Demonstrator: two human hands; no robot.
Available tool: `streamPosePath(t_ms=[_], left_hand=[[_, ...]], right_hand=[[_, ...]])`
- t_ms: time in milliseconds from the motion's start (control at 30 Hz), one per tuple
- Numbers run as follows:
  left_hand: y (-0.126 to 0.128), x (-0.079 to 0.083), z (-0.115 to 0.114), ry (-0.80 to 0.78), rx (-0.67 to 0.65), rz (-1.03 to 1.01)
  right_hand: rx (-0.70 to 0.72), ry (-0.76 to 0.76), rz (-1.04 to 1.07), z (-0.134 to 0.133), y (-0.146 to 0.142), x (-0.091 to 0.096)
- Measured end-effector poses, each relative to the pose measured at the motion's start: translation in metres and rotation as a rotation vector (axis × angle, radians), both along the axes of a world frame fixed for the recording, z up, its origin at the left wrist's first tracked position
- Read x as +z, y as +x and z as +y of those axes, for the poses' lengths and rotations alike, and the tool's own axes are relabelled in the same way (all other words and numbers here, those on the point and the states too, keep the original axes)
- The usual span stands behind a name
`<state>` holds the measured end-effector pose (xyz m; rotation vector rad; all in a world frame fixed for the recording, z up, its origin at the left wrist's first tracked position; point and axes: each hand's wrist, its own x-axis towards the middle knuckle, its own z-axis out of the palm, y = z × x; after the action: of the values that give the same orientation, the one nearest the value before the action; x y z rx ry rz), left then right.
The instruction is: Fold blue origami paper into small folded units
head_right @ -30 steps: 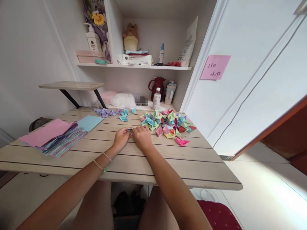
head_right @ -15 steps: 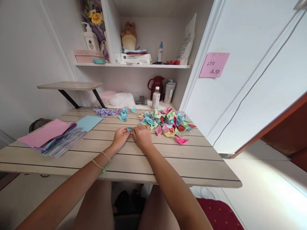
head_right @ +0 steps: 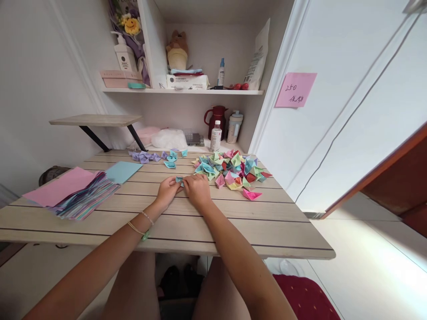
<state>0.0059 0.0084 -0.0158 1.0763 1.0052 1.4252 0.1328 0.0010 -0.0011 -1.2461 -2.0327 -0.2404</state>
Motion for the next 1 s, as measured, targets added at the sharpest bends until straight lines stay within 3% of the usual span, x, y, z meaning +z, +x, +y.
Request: streamPosePath(t_ms=[100, 533, 800, 1000], left_hand=[[0.0000, 0.0020, -0.0029, -0.034, -0.076, -0.036], [-0.0002, -0.0009, -0.0012, 0.001, -0.116, 0.029], [-0.0045, 0.0009, -0.0022, -0.103, -0.053, -0.049], [-0.0073, 0.0022, 0.0012, -0.103, -0.046, -0.114]], right_hand=[[0.002, -0.019, 0.040, 0.0007, 0.0018, 0.0002], [0.016, -0.071, 0.041, 0.0046, 0.0065, 0.0008], [0.134, -0.104, 0.051, 0.0047, 0.0051, 0.0017], [0.201, -0.212, 0.426, 0.0051, 0.0058, 0.0028]])
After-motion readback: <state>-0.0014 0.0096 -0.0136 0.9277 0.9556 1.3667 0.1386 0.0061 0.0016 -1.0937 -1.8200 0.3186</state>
